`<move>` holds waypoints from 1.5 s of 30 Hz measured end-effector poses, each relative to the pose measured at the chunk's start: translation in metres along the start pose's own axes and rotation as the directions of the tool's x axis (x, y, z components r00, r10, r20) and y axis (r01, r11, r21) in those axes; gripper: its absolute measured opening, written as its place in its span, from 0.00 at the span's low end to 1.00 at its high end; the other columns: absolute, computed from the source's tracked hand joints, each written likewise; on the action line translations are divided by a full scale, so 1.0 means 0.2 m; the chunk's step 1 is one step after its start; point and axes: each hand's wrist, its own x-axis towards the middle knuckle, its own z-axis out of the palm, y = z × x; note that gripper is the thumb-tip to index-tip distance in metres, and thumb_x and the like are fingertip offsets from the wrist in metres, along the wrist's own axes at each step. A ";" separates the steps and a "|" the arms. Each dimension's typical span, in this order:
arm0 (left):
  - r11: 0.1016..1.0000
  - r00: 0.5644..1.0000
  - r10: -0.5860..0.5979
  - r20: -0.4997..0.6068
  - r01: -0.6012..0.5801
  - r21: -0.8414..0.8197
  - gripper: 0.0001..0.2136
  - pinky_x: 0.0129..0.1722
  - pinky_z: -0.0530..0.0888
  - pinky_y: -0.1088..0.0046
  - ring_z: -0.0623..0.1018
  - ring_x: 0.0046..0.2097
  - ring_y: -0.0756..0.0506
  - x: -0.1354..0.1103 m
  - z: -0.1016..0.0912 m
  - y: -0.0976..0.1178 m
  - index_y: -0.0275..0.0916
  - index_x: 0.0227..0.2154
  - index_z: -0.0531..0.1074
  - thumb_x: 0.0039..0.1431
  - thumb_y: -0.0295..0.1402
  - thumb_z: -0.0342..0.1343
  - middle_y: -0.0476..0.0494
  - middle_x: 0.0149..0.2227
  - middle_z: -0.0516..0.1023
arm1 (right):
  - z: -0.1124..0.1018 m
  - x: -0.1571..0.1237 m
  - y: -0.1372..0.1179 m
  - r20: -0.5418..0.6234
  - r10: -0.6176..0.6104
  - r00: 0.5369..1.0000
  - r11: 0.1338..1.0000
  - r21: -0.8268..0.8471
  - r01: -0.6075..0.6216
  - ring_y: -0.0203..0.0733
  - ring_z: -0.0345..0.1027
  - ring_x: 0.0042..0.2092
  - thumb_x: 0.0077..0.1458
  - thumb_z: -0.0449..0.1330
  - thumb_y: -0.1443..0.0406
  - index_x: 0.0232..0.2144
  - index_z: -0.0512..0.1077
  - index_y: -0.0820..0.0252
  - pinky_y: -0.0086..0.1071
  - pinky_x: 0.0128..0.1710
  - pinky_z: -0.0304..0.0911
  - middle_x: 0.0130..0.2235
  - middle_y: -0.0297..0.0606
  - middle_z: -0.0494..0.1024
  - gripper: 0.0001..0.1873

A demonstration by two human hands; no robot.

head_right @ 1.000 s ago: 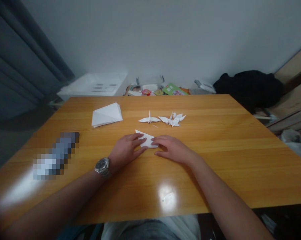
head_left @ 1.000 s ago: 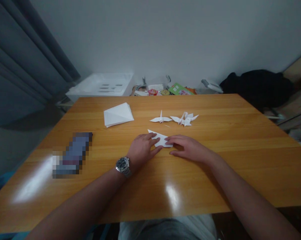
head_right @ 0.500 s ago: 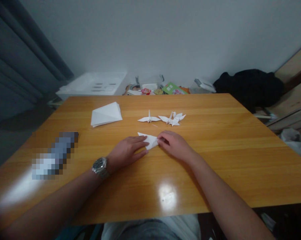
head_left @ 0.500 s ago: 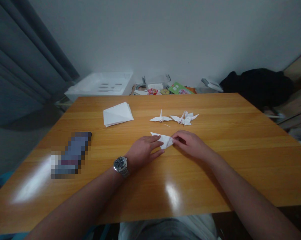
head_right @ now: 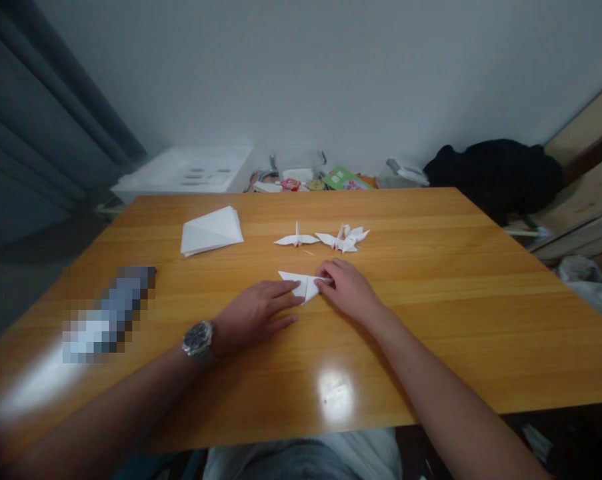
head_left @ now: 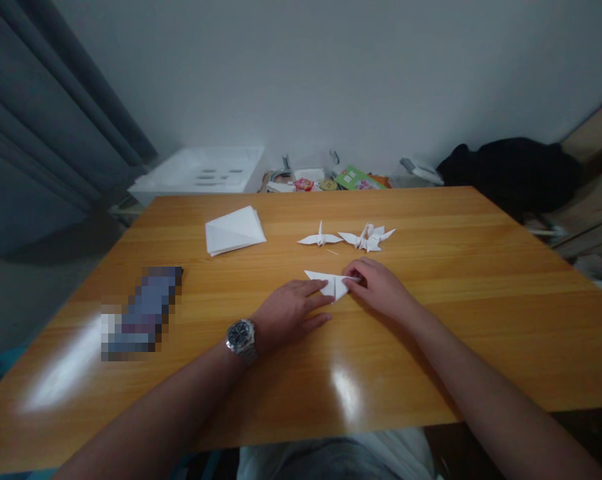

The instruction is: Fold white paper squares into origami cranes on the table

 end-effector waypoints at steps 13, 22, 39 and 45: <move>0.998 0.999 0.047 0.007 -0.046 -0.041 0.18 0.61 0.70 0.58 0.72 0.61 0.40 0.00 0.00 -0.02 0.45 0.57 0.72 0.70 0.44 0.48 0.43 0.61 0.72 | 0.05 0.00 0.01 -0.037 0.026 0.999 0.998 -0.058 -0.028 0.46 0.67 0.41 0.61 0.58 0.64 0.35 0.70 0.56 0.37 0.43 0.62 0.38 0.40 0.73 0.03; 0.996 0.997 0.073 0.027 -0.072 -0.051 0.17 0.62 0.70 0.60 0.72 0.62 0.43 -0.01 -0.02 -0.03 0.48 0.56 0.73 0.71 0.43 0.47 0.45 0.62 0.72 | 0.06 0.00 0.00 -0.076 0.024 0.997 0.997 -0.067 -0.029 0.46 0.67 0.40 0.61 0.59 0.64 0.35 0.69 0.56 0.36 0.41 0.61 0.37 0.39 0.72 0.03; 0.998 0.998 0.053 0.034 -0.052 -0.028 0.18 0.63 0.69 0.60 0.71 0.63 0.41 -0.01 -0.02 -0.01 0.45 0.56 0.73 0.71 0.44 0.47 0.44 0.62 0.71 | 0.07 0.00 -0.01 -0.084 0.021 0.996 0.992 -0.122 -0.031 0.47 0.67 0.40 0.61 0.60 0.63 0.35 0.70 0.57 0.37 0.41 0.59 0.37 0.39 0.72 0.04; 0.998 0.998 0.059 0.037 -0.058 -0.022 0.18 0.63 0.68 0.60 0.70 0.64 0.42 0.00 -0.01 -0.02 0.44 0.56 0.72 0.70 0.44 0.48 0.43 0.63 0.71 | 0.07 0.00 -0.01 -0.080 0.024 0.997 0.991 -0.126 -0.034 0.47 0.67 0.40 0.61 0.61 0.63 0.35 0.70 0.57 0.37 0.41 0.60 0.37 0.39 0.72 0.04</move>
